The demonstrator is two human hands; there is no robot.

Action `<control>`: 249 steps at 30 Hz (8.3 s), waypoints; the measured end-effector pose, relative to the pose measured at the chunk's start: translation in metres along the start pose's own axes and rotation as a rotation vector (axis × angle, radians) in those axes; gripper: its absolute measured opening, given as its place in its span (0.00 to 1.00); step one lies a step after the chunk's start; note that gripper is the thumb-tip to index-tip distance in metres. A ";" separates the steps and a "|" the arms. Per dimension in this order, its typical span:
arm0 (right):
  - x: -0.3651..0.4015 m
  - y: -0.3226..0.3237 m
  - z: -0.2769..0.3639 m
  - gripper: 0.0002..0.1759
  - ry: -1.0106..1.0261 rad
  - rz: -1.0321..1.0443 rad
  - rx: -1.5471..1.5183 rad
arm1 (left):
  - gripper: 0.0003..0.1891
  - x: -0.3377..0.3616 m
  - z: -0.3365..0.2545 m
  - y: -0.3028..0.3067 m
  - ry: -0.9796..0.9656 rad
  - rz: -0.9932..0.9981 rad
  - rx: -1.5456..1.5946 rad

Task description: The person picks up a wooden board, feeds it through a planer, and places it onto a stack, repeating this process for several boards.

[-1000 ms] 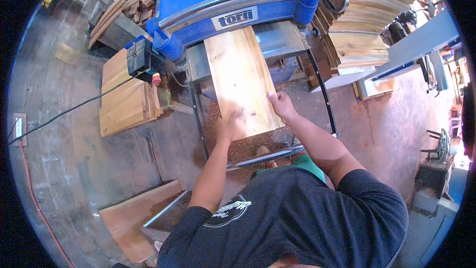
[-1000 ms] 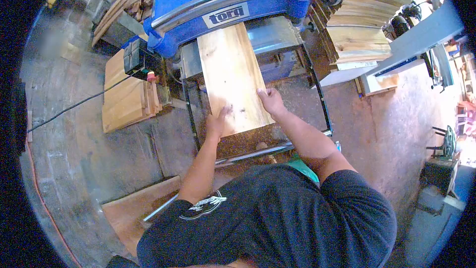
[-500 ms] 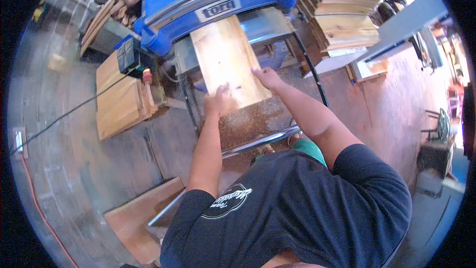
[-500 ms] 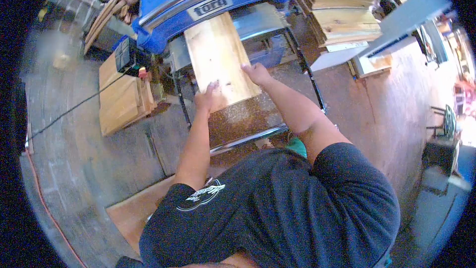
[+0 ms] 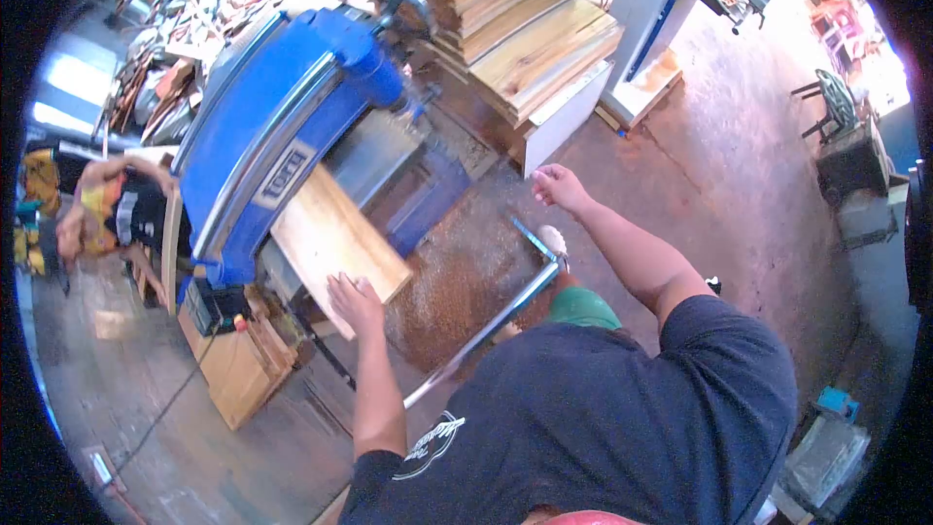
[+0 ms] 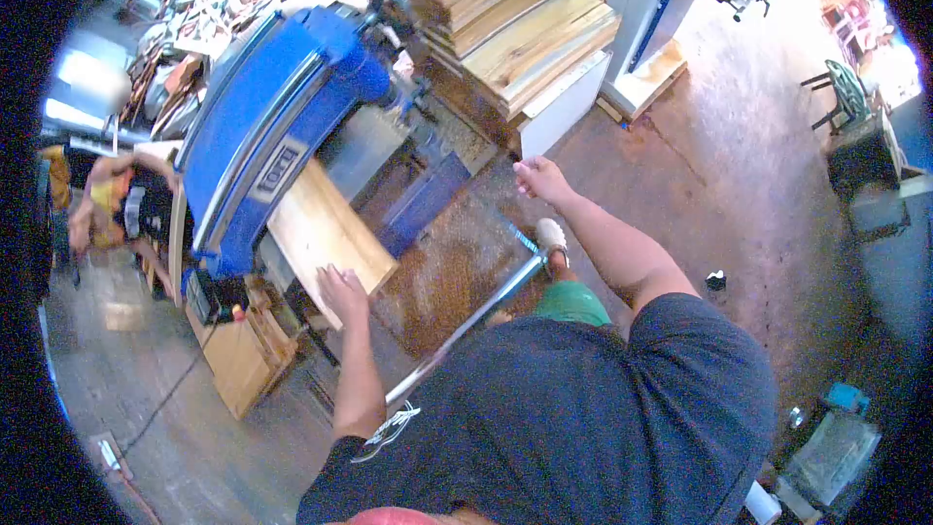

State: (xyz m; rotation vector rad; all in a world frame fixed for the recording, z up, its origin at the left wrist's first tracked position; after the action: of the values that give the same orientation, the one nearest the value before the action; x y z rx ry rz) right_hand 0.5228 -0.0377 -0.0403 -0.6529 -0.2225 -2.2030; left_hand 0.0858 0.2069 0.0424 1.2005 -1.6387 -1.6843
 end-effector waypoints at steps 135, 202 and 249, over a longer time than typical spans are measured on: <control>0.139 -0.217 -0.079 0.41 -0.112 0.213 0.477 | 0.26 0.203 0.000 -0.032 0.614 0.085 1.337; -0.093 0.066 -0.021 0.37 0.023 -0.379 0.433 | 0.35 0.002 -0.001 0.013 0.280 0.155 -0.007; -0.033 0.206 -0.020 0.26 -0.276 -0.144 -0.654 | 0.24 -0.075 -0.480 -0.088 0.013 0.887 0.799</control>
State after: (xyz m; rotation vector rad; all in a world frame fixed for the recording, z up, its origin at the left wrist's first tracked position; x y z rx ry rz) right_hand 0.6883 -0.1586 -0.0856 -1.3338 0.3421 -2.3150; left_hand 0.5471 0.0320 0.0294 0.5579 -2.4205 -0.4731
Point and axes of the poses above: each hand's wrist, its own x-axis away from the middle knuckle, its own y-axis out of the back of the hand, z = x × y, the point moved 10 cm from there along -x, towards the middle knuckle, and after that the axes turned 6 degrees about -y, right-handed, at the moved point
